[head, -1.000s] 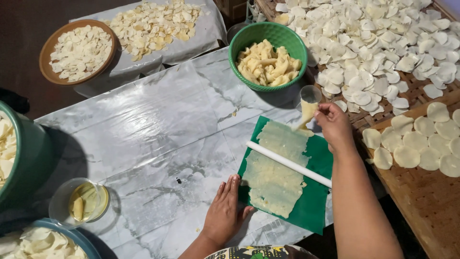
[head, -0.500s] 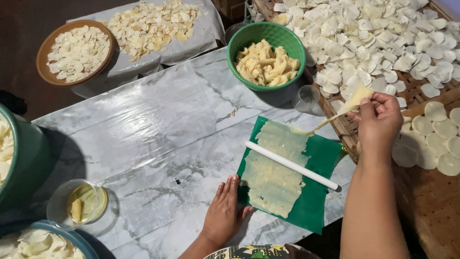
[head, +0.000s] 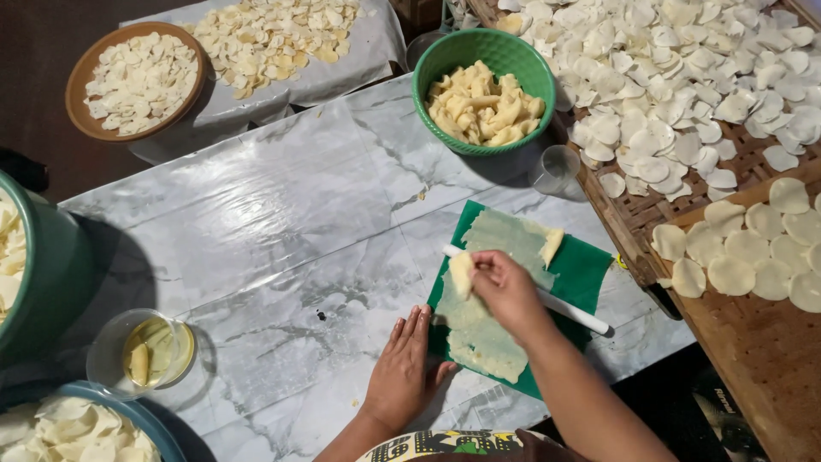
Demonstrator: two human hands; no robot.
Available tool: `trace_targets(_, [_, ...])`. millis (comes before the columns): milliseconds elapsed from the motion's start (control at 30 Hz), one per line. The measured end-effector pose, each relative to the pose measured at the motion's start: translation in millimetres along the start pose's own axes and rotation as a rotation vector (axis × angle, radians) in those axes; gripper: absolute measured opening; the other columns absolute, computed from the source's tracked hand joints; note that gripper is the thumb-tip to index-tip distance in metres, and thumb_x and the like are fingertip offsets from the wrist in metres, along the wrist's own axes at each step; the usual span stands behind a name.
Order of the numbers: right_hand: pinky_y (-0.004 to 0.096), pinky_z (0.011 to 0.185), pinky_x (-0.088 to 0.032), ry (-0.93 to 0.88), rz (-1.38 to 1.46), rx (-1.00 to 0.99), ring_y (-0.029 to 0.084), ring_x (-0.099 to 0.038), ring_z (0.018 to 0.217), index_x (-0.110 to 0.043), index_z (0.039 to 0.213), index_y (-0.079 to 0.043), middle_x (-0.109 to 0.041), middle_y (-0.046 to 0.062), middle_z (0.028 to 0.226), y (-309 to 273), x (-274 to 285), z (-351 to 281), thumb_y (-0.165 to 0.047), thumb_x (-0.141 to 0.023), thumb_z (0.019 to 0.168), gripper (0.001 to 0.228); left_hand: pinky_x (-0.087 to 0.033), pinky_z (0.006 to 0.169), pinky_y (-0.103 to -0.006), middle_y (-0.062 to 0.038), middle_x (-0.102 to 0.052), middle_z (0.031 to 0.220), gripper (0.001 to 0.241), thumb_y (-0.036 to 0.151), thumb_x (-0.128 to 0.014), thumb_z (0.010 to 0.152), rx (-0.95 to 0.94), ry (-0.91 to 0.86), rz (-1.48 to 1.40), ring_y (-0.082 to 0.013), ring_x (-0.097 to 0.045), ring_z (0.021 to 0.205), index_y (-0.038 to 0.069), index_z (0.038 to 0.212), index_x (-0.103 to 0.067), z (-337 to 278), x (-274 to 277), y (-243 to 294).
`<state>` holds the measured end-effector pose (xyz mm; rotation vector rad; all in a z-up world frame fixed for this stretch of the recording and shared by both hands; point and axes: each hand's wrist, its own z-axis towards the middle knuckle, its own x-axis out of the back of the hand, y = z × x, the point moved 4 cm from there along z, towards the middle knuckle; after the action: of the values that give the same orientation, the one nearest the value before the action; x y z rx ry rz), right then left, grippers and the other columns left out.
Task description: Rolling out small pieces of dough into thin sheets using a rolling pin on a mat
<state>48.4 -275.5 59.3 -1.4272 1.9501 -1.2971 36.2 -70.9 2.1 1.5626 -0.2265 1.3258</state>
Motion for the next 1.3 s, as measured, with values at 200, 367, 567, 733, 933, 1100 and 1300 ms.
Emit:
trace_targets(200, [0.039, 0.068, -0.07, 0.176, 0.101, 0.17, 0.023, -0.075, 0.094, -0.054, 0.112, -0.007, -0.067, 0.015, 0.106, 82, -28, 42, -0.001, -0.07, 0.09, 0.029, -0.024, 0.124, -0.0479, -0.022, -0.036, 0.162, 0.084, 0.042, -0.064, 0.099, -0.027, 0.039, -0.037, -0.035, -0.033, 0.152, -0.005, 0.157, -0.024, -1, 2, -1])
trace_targets(367, [0.047, 0.072, -0.051, 0.345, -0.636, 0.434, 0.029, -0.067, 0.086, -0.068, 0.092, -0.02, -0.067, 0.003, 0.092, 53, -21, 13, -0.024, -0.067, 0.093, 0.004, -0.022, 0.124, -0.0485, -0.023, -0.038, 0.16, 0.082, 0.04, -0.063, 0.099, -0.017, 0.013, -0.062, -0.0356, -0.031, 0.152, -0.003, 0.158, -0.024, 1, 4, 0])
trace_targets(567, [0.055, 0.068, -0.05, 0.456, -0.972, 0.451, 0.036, -0.063, 0.097, -0.067, 0.114, -0.018, -0.057, 0.006, 0.113, 39, 26, -17, -0.012, -0.062, 0.09, 0.025, -0.03, 0.122, -0.0476, -0.022, -0.048, 0.155, 0.074, 0.035, -0.064, 0.101, -0.05, 0.094, -0.048, -0.0337, -0.04, 0.148, -0.004, 0.155, -0.031, -4, -6, -10])
trace_targets(733, [0.06, 0.075, -0.052, 0.447, -1.27, 0.337, 0.04, -0.055, 0.102, -0.065, 0.122, -0.021, -0.057, 0.01, 0.114, 94, 86, 6, -0.014, -0.059, 0.092, 0.032, -0.047, 0.112, -0.0432, -0.019, -0.062, 0.141, 0.07, 0.038, -0.069, 0.099, -0.152, 0.229, 0.088, -0.0284, -0.059, 0.134, -0.003, 0.149, -0.043, 1, -6, -6])
trace_targets(933, [0.053, 0.087, -0.046, 0.386, -1.269, 0.442, 0.034, -0.058, 0.105, -0.065, 0.119, -0.027, -0.061, 0.004, 0.107, 89, 109, 6, -0.018, -0.068, 0.081, 0.039, -0.053, 0.097, -0.0422, -0.021, -0.071, 0.124, 0.076, 0.044, -0.075, 0.093, -0.204, 0.241, 0.067, -0.0318, -0.07, 0.11, -0.005, 0.145, -0.048, 2, 9, 28])
trace_targets(1100, [0.046, 0.075, -0.049, 0.371, -1.11, 0.735, 0.029, -0.059, 0.09, -0.061, 0.142, -0.029, -0.057, 0.005, 0.107, 74, 96, -20, -0.004, -0.067, 0.085, 0.063, -0.054, 0.096, -0.0461, -0.022, -0.063, 0.125, 0.055, 0.041, -0.054, 0.103, -0.05, 0.318, -0.088, -0.0347, -0.062, 0.111, -0.001, 0.139, -0.049, 10, 27, 6])
trace_targets(1300, [0.042, 0.08, -0.051, 0.315, -1.298, 0.754, 0.028, -0.062, 0.103, -0.052, 0.144, -0.039, -0.054, 0.004, 0.113, 74, 56, -16, -0.029, -0.063, 0.09, 0.056, -0.026, 0.12, -0.0573, -0.024, -0.041, 0.158, 0.059, 0.017, -0.064, 0.096, -0.142, 0.493, 0.1, -0.0429, -0.036, 0.149, 0.003, 0.151, -0.047, 87, 50, 3])
